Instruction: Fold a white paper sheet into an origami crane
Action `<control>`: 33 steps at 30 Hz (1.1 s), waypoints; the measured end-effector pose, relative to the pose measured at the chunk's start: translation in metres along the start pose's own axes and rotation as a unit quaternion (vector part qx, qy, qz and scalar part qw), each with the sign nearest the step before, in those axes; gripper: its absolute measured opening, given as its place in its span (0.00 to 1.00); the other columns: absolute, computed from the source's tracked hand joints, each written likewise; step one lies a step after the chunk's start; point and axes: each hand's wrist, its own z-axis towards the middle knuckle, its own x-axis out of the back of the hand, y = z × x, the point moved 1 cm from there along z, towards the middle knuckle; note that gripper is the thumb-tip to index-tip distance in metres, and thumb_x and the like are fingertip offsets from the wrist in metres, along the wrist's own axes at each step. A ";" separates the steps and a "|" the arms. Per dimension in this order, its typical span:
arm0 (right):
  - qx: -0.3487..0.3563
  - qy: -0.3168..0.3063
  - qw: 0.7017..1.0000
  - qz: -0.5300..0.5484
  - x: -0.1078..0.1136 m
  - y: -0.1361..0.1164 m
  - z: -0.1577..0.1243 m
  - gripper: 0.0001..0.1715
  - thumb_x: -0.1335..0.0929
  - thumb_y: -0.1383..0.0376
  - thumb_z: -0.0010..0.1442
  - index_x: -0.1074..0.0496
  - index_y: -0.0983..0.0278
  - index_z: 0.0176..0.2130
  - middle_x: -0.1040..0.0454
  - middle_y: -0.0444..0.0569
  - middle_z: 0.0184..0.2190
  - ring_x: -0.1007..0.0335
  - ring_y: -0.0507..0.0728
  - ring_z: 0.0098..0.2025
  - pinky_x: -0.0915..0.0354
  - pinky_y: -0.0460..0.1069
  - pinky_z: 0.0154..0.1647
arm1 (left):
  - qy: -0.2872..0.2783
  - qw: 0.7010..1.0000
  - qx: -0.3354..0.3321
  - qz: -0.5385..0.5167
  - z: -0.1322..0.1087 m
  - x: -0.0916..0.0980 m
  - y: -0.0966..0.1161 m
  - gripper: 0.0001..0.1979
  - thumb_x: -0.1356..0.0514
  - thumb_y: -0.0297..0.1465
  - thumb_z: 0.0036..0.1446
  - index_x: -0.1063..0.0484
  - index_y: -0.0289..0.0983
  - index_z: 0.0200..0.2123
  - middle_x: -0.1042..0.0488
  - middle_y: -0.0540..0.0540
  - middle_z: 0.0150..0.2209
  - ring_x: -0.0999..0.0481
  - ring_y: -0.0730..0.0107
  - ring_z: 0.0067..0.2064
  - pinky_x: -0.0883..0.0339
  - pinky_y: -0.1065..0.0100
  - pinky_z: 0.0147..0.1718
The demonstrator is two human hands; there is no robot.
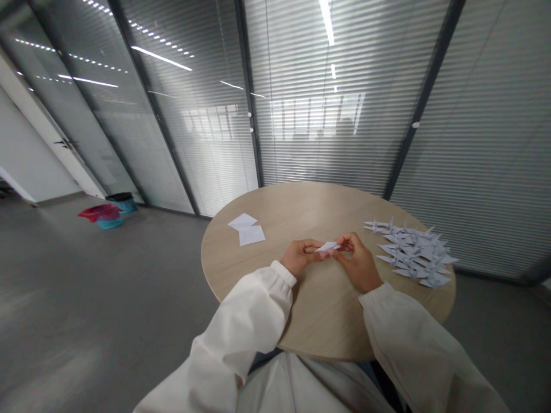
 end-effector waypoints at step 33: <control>-0.125 -0.062 0.976 0.170 0.002 -0.011 0.002 0.23 0.26 0.55 0.40 0.34 0.63 0.34 0.25 0.46 0.26 0.29 0.55 0.27 0.35 0.48 0.28 | 0.101 0.982 -0.056 0.148 0.000 0.003 -0.002 0.21 0.36 0.39 0.42 0.23 0.30 0.36 0.27 0.47 0.24 0.33 0.75 0.25 0.41 0.73 0.25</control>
